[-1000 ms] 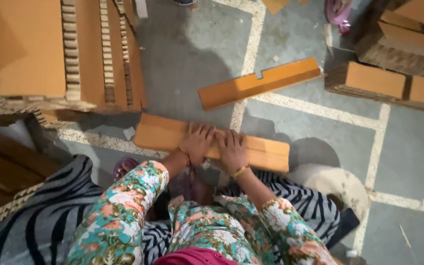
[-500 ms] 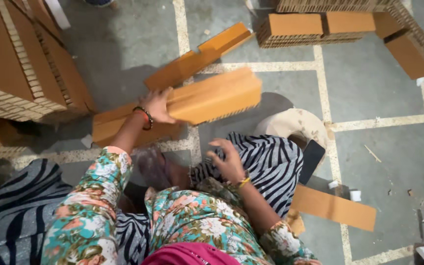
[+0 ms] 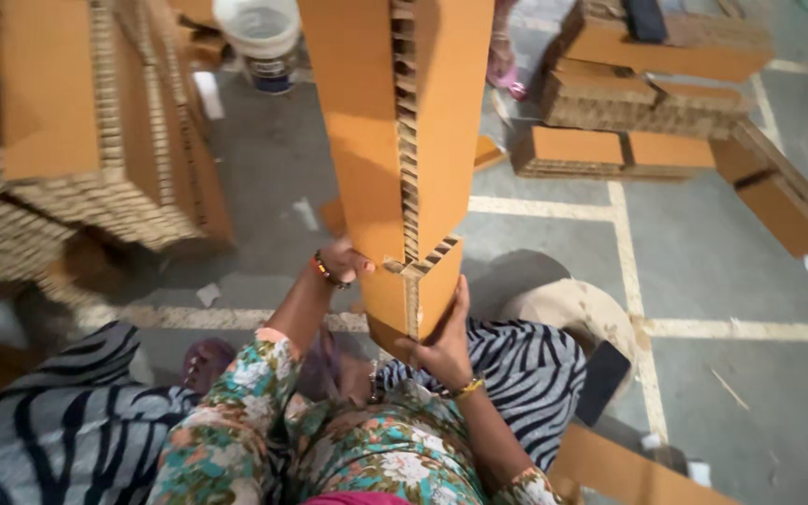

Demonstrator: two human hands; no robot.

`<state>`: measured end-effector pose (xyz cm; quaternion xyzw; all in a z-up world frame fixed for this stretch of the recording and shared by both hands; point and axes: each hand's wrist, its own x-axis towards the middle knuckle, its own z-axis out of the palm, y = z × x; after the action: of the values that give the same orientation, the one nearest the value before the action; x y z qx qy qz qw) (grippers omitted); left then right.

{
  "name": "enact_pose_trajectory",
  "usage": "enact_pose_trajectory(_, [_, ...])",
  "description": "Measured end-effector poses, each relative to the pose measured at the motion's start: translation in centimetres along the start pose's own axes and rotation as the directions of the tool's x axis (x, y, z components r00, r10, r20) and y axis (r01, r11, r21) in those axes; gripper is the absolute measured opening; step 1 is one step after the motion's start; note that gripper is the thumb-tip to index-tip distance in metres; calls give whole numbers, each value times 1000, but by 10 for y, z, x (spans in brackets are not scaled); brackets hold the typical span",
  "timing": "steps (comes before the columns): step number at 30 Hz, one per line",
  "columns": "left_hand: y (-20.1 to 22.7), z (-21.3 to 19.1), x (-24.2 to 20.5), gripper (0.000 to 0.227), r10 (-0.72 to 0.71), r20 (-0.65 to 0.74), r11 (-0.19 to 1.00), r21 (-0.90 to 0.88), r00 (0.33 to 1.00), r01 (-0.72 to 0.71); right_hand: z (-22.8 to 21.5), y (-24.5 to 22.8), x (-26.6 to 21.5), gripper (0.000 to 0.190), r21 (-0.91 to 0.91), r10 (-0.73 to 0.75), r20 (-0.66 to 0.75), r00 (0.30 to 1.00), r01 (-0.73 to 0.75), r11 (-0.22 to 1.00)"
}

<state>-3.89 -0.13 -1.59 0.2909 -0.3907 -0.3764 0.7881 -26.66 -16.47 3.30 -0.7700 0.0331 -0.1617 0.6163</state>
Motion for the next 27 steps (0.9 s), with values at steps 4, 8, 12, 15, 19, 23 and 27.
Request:
enact_pose_trajectory(4, [10,9,-6,84,16,-69,987,-160,997,-27,5,-22,-4,150,-279,-60,63,996,75,957])
enact_pose_trajectory(8, [25,10,-3,77,-7,-2,935,-356,1000,6,16,-30,-10,140,-491,-187,21,982,173,854])
enact_pose_trajectory(12, [64,17,4,78,69,-48,952,-296,997,-80,23,-32,0,124,-466,-274,-58,960,216,858])
enact_pose_trajectory(15, [124,21,27,77,-7,-143,982,-186,990,-20,23,-49,36,119,-223,-307,-36,951,292,930])
enact_pose_trajectory(19, [226,47,47,71,156,-246,974,202,957,-107,41,-113,86,118,145,-214,119,970,196,970])
enact_pose_trajectory(23, [312,84,-11,71,296,-224,821,556,928,-128,89,-185,107,111,421,-339,292,894,198,885])
enact_pose_trajectory(27, [356,91,-121,42,290,-413,914,386,863,-122,162,-238,121,116,502,-392,461,796,131,855])
